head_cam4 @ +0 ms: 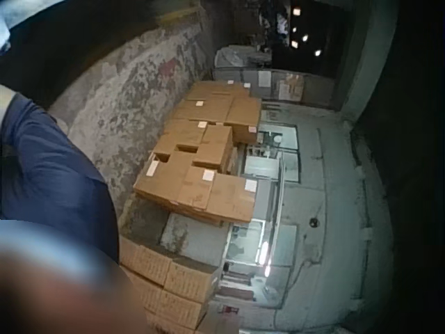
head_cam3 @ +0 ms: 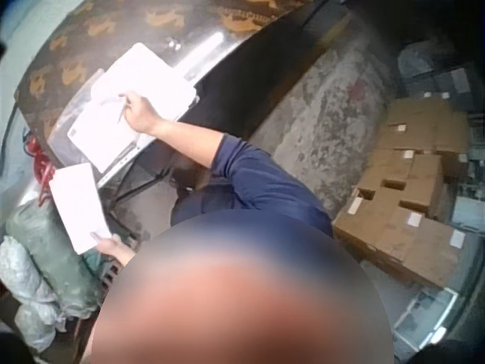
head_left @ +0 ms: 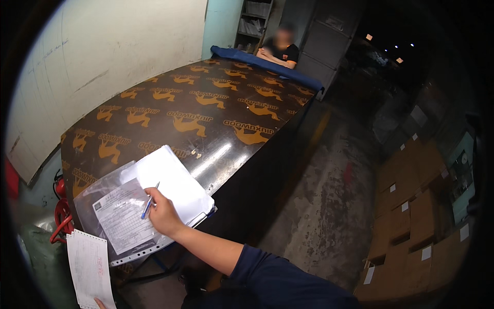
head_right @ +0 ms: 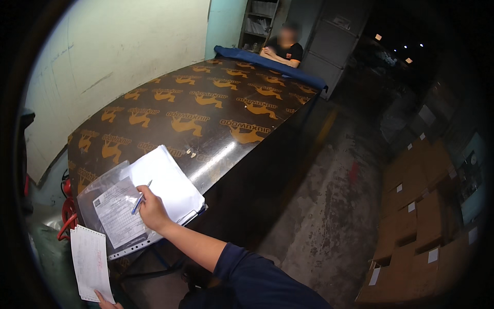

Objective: The person carries a stack of documents from an office area into a warehouse, walks past stacked boxes and a pallet jack, and then writes on the documents with a pen while standing at a table.

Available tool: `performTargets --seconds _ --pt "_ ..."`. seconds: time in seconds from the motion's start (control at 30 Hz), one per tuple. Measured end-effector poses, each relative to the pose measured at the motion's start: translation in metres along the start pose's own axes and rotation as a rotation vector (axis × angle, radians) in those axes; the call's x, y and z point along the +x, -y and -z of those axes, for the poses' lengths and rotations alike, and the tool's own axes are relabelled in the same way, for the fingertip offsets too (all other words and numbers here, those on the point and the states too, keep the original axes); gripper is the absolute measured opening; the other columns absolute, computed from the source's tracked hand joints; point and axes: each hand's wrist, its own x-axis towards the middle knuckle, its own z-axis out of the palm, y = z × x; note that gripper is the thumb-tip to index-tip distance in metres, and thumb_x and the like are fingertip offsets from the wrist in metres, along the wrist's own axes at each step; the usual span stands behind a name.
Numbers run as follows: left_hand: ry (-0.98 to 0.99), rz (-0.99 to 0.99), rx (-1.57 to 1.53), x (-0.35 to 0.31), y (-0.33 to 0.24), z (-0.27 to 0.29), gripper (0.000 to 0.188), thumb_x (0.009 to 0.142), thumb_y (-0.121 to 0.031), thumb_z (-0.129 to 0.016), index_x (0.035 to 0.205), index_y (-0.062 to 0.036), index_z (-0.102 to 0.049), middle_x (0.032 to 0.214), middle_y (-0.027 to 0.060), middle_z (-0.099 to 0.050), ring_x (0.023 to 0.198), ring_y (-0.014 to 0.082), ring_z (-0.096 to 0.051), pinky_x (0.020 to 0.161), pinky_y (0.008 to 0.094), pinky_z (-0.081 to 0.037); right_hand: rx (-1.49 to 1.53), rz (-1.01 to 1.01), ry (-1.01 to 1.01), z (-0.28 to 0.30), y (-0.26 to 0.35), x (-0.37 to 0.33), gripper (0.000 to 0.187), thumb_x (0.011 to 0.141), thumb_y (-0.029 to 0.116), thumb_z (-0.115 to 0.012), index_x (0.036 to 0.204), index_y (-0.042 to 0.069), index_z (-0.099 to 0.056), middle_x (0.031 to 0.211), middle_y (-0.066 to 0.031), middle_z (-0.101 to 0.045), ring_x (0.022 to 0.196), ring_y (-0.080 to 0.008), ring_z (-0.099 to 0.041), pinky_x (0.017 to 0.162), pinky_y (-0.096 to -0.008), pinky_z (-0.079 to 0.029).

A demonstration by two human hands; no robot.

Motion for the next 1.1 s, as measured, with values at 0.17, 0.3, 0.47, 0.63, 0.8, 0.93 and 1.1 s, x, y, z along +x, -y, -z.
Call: performTargets --seconds 0.17,0.3,0.47,0.63,0.8,0.93,1.1 --pt "0.145 0.209 0.033 -0.049 -0.008 -0.005 0.046 0.098 -0.02 -0.051 0.128 0.0139 -0.046 0.116 0.0198 -0.061 0.093 0.0317 -0.063 0.081 0.0419 -0.052 0.177 -0.282 -0.037 0.059 0.0 -0.008 0.03 0.091 -0.002 -0.055 0.122 -0.005 -0.052 0.107 -0.012 -0.064 0.094 -0.0142 -0.061 0.087 -0.0271 -0.048" --pt "0.329 0.218 0.161 -0.062 -0.006 -0.024 0.045 0.096 -0.03 -0.052 0.125 0.0049 -0.05 0.1 0.0131 -0.068 0.072 0.0195 -0.068 0.038 0.0286 -0.047 0.39 -0.38 -0.077 0.07 0.008 -0.028 0.028 0.093 -0.002 -0.055 0.121 -0.004 -0.052 0.108 -0.0119 -0.064 0.095 -0.0133 -0.061 0.088 -0.0269 -0.048" --pt "0.225 0.262 0.029 -0.068 -0.017 -0.029 0.041 0.097 -0.032 -0.052 0.12 0.0022 -0.051 0.087 0.0111 -0.066 0.056 0.0186 -0.063 0.031 0.026 -0.039 0.425 -0.185 -0.359 0.072 0.017 -0.04 0.025 0.092 -0.007 -0.054 0.117 -0.005 -0.051 0.106 -0.0119 -0.064 0.092 -0.0145 -0.062 0.086 -0.0263 -0.049" --pt "0.381 0.366 0.01 -0.07 -0.036 -0.034 0.037 0.098 -0.027 -0.049 0.118 0.0048 -0.048 0.085 0.0166 -0.066 0.045 0.0212 -0.059 0.03 0.0263 -0.037 0.554 -0.261 -0.472 0.068 0.036 -0.044 0.027 0.089 -0.008 -0.051 0.116 -0.006 -0.052 0.106 -0.0156 -0.064 0.092 -0.0221 -0.065 0.085 -0.0339 -0.053" --pt "0.509 0.476 0.012 -0.067 -0.045 -0.036 0.034 0.097 -0.023 -0.051 0.113 0.0069 -0.051 0.081 0.0158 -0.066 0.047 0.0224 -0.061 0.033 0.0289 -0.042 0.375 -0.352 -0.102 0.03 0.052 -0.085 0.028 0.091 -0.006 -0.055 0.119 -0.007 -0.052 0.103 -0.0153 -0.066 0.087 -0.0169 -0.064 0.081 -0.0281 -0.052" --pt "0.574 0.453 -0.02 -0.059 -0.045 -0.032 0.036 0.099 -0.03 -0.05 0.112 0.0039 -0.053 0.081 0.014 -0.067 0.047 0.0195 -0.061 0.034 0.0258 -0.041 0.181 -0.429 0.042 0.006 0.053 -0.117 0.027 0.091 -0.003 -0.058 0.117 -0.008 -0.053 0.1 -0.0142 -0.066 0.084 -0.0145 -0.064 0.077 -0.0267 -0.053" --pt "0.655 0.474 0.037 -0.052 -0.043 -0.028 0.035 0.099 -0.027 -0.051 0.113 0.005 -0.053 0.085 0.016 -0.069 0.05 0.0211 -0.064 0.035 0.027 -0.044 0.553 -0.455 -0.005 0.012 0.069 -0.119 0.027 0.09 -0.003 -0.054 0.117 -0.006 -0.051 0.107 -0.0167 -0.064 0.094 -0.0208 -0.064 0.084 -0.0313 -0.053"
